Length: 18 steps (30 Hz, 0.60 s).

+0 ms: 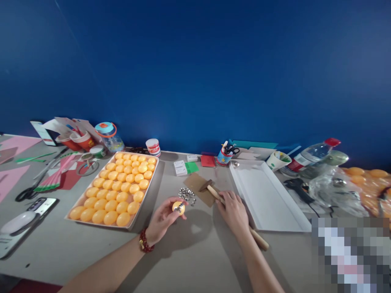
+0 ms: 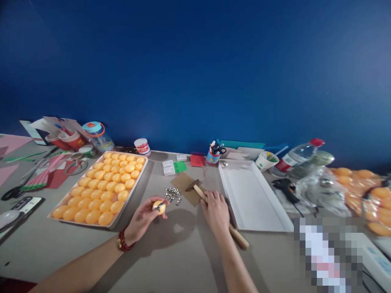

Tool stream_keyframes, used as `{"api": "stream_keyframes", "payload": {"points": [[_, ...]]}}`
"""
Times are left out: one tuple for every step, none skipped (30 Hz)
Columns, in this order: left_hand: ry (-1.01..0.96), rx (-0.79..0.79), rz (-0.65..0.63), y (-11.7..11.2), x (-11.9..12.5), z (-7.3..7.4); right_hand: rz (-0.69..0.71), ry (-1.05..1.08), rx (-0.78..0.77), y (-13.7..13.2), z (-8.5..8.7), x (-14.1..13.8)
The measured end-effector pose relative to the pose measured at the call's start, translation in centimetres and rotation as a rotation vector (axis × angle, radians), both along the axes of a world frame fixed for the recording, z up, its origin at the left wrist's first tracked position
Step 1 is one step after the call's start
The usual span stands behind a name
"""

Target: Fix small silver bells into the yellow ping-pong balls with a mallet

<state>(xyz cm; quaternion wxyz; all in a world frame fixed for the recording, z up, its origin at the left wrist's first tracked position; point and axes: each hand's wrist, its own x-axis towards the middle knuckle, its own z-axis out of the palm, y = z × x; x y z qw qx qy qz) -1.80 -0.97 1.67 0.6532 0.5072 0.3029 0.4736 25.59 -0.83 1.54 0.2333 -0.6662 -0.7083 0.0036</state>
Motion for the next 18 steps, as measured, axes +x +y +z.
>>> {"api": "stream_keyframes", "payload": {"points": [[0.003,0.028,0.0,-0.1,0.1,0.0,0.036,0.078,0.016,-0.2,0.5,-0.5],[0.006,0.069,0.003,-0.1,0.2,0.0,0.093,0.184,0.018,-0.4,0.9,-1.2],[0.011,0.118,0.006,-0.1,0.3,-0.1,0.148,0.316,0.002,-0.8,1.3,-2.0],[0.021,0.168,0.007,-0.1,0.4,-0.2,0.214,0.461,-0.057,-1.2,1.6,-3.0],[0.035,0.218,0.01,-0.1,0.5,-0.3,0.284,0.623,-0.15,-1.6,1.9,-4.0],[0.054,0.265,0.011,-0.1,0.6,-0.5,0.353,0.792,-0.242,-2.1,2.0,-5.0],[0.077,0.305,0.012,-0.1,0.6,-0.6,0.416,0.944,-0.335,-2.5,2.0,-6.0],[0.102,0.333,0.013,-0.1,0.7,-0.8,0.464,1.074,-0.419,-2.9,1.9,-6.8],[0.125,0.354,0.014,-0.1,0.7,-0.9,0.474,1.19,-0.461,-3.2,1.8,-7.4],[0.147,0.369,0.012,-0.1,0.7,-1.1,0.478,1.286,-0.498,-3.3,1.6,-7.9],[0.168,0.378,0.006,-0.1,0.6,-1.2,0.475,1.357,-0.519,-3.4,1.4,-8.2],[0.186,0.383,0.0,-0.2,0.6,-1.3,0.468,1.403,-0.529,-3.5,1.3,-8.4],[0.199,0.388,-0.004,-0.2,0.6,-1.4,0.463,1.428,-0.534,-3.5,1.2,-8.5],[0.21,0.395,-0.01,-0.2,0.5,-1.4,0.459,1.434,-0.539,-3.5,1.1,-8.5],[0.22,0.402,-0.017,-0.3,0.5,-1.4,0.453,1.428,-0.541,-3.4,1.1,-8.5],[0.229,0.408,-0.023,-0.3,0.5,-1.4,0.445,1.417,-0.545,-3.4,1.0,-8.5],[0.234,0.413,-0.032,-0.3,0.5,-1.4,0.438,1.406,-0.55,-3.4,1.0,-8.5],[0.238,0.417,-0.041,-0.4,0.5,-1.3,0.432,1.397,-0.554,-3.3,1.0,-8.4]]}}
